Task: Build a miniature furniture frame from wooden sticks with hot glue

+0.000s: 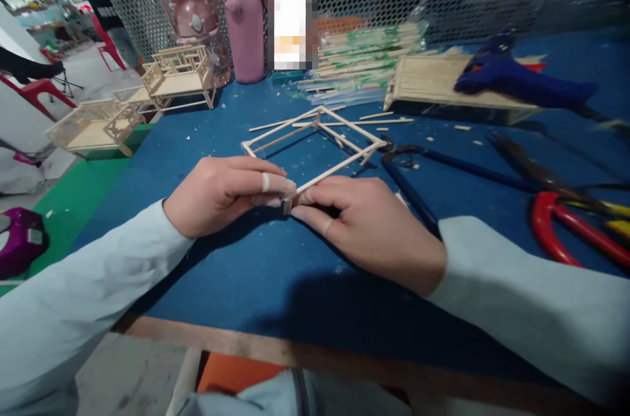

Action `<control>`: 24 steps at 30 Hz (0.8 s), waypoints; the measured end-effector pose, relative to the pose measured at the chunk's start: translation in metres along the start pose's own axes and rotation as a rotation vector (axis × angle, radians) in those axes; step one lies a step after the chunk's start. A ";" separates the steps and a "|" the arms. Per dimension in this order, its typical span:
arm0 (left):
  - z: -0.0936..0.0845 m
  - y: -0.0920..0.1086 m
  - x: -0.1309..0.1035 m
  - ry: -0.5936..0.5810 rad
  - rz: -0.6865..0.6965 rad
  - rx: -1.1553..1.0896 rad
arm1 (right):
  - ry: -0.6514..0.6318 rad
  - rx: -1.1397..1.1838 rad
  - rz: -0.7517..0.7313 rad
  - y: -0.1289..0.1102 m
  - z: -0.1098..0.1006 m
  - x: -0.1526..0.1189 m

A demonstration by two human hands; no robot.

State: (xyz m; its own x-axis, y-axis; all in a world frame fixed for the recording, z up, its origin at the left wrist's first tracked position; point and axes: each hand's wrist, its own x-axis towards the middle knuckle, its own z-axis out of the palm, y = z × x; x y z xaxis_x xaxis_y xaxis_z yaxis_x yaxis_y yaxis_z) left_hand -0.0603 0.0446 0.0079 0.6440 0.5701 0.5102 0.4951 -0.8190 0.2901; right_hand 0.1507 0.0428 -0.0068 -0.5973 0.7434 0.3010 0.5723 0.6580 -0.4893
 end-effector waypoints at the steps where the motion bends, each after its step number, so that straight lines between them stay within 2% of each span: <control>1: 0.001 0.001 0.000 0.004 0.004 0.004 | 0.008 0.004 -0.009 0.001 0.000 0.000; 9: 0.004 0.005 -0.002 0.040 0.018 0.053 | 0.074 -0.100 -0.118 0.003 0.004 0.000; 17: 0.003 0.004 -0.002 0.037 0.029 0.089 | 0.057 -0.171 -0.132 0.005 0.007 -0.003; 24: 0.004 0.005 -0.002 0.050 0.046 0.097 | 0.051 -0.125 -0.122 0.006 0.007 -0.002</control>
State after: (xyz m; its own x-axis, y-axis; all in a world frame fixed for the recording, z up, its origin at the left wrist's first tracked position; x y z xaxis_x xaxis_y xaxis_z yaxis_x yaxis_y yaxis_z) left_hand -0.0569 0.0398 0.0046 0.6391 0.5258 0.5614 0.5213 -0.8328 0.1865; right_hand 0.1515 0.0439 -0.0162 -0.6391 0.6601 0.3947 0.5645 0.7512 -0.3422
